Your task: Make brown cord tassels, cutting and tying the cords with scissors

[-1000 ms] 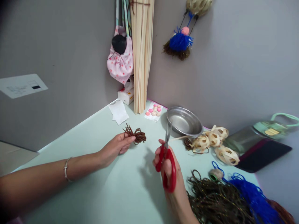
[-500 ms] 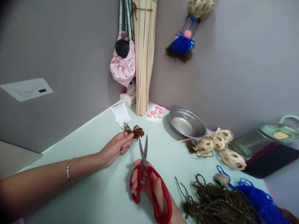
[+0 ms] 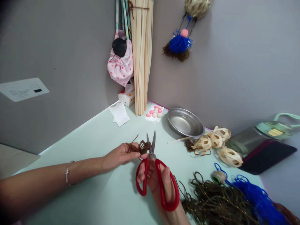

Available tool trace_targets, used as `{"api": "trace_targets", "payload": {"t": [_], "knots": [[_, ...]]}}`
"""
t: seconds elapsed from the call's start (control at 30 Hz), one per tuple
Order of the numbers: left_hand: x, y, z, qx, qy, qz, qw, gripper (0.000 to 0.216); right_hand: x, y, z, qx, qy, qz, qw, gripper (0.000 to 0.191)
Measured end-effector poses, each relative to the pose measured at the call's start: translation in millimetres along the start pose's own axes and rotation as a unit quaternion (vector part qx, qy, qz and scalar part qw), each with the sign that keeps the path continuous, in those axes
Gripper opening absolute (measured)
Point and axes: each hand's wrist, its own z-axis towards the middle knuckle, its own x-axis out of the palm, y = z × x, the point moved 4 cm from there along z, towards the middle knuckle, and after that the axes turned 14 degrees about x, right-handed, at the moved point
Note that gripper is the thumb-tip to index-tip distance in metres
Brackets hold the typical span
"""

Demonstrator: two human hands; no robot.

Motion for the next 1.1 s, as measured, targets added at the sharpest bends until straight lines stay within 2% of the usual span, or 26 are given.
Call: {"api": "trace_targets", "payload": {"t": [0.17, 0.3, 0.5, 0.83, 1.0, 1.1], "knots": [[-14.2, 0.5, 4.3, -0.014, -0.091, -0.012, 0.996, 0.042, -15.0, -2.8, 2.3, 0.033, -0.040, 0.039, 0.998, 0.058], [-17.7, -4.8, 5.3, -0.005, -0.127, -0.026, 0.992, 0.040, -15.3, -7.9, 5.6, 0.040, -0.040, 0.029, 0.998, 0.055], [-15.7, -7.2, 4.4, 0.001, -0.137, -0.041, 0.990, 0.032, -1.5, -8.2, 9.2, 0.001, 0.025, 0.011, 1.000, 0.068], [-17.1, -5.3, 5.7, 0.012, -0.091, -0.026, 0.995, 0.032, -11.0, -9.0, 2.8, 0.033, -0.045, 0.011, 0.998, 0.046], [-10.5, -6.3, 3.6, -0.003, -0.104, -0.029, 0.994, 0.031, -9.1, -10.4, 8.4, 0.021, -0.013, 0.011, 1.000, 0.055], [-6.1, -6.1, 2.4, -0.017, -0.095, -0.014, 0.995, 0.032, -12.2, -10.8, 9.3, 0.035, -0.021, 0.014, 0.999, 0.053]]}}
